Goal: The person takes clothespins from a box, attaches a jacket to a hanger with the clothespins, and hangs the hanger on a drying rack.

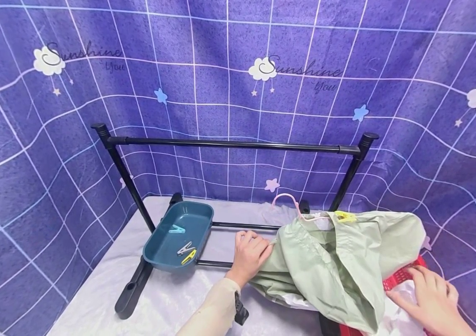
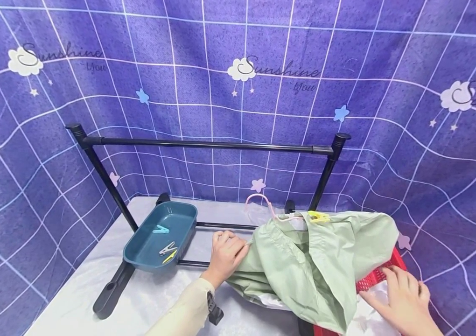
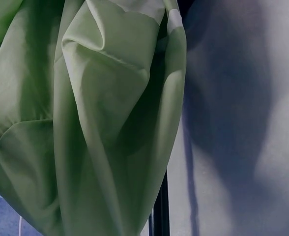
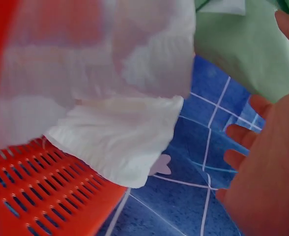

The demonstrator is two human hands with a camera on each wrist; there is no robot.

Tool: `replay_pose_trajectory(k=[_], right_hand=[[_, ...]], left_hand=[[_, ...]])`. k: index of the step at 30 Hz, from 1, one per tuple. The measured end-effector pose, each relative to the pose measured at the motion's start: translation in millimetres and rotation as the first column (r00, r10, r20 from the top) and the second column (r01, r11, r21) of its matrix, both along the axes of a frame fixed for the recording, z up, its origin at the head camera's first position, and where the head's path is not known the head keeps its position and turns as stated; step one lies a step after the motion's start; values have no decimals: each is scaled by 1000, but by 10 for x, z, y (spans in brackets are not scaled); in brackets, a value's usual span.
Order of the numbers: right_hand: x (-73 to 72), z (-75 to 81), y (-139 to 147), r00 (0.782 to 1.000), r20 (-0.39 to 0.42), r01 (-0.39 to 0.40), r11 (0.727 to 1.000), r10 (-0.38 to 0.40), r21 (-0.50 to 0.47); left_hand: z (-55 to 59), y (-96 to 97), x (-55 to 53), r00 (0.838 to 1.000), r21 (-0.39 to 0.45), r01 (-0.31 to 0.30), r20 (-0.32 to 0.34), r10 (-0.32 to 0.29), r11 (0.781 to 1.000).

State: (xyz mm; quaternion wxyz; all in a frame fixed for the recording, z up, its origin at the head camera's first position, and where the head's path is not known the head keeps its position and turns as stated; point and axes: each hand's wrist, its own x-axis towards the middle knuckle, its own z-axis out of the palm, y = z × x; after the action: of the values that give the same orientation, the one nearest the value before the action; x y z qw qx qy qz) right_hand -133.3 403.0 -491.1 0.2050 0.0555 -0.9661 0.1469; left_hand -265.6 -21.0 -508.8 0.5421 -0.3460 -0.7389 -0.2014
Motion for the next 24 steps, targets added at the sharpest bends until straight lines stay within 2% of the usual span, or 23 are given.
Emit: replay_pose_trajectory(k=[3,8,20,24], right_hand=[[-2,-82,3,999,12,-30,999,30,26],[-13,-251,20,996,-25,-90,994,91,69],[44,-430,-121,991,56,-124,986,118,115],[46,-448,-149,986,119,-134,979,116,157]], left_hand=[[5,-1,-2,1000,0,-3,-1,3,1000],[24,0,3,1000,4,9,3,-9,1000],[17,3,5,1000,6,6,10,-6,1000],[-3,-2,-3,1000,13,12,16,-12,1000]])
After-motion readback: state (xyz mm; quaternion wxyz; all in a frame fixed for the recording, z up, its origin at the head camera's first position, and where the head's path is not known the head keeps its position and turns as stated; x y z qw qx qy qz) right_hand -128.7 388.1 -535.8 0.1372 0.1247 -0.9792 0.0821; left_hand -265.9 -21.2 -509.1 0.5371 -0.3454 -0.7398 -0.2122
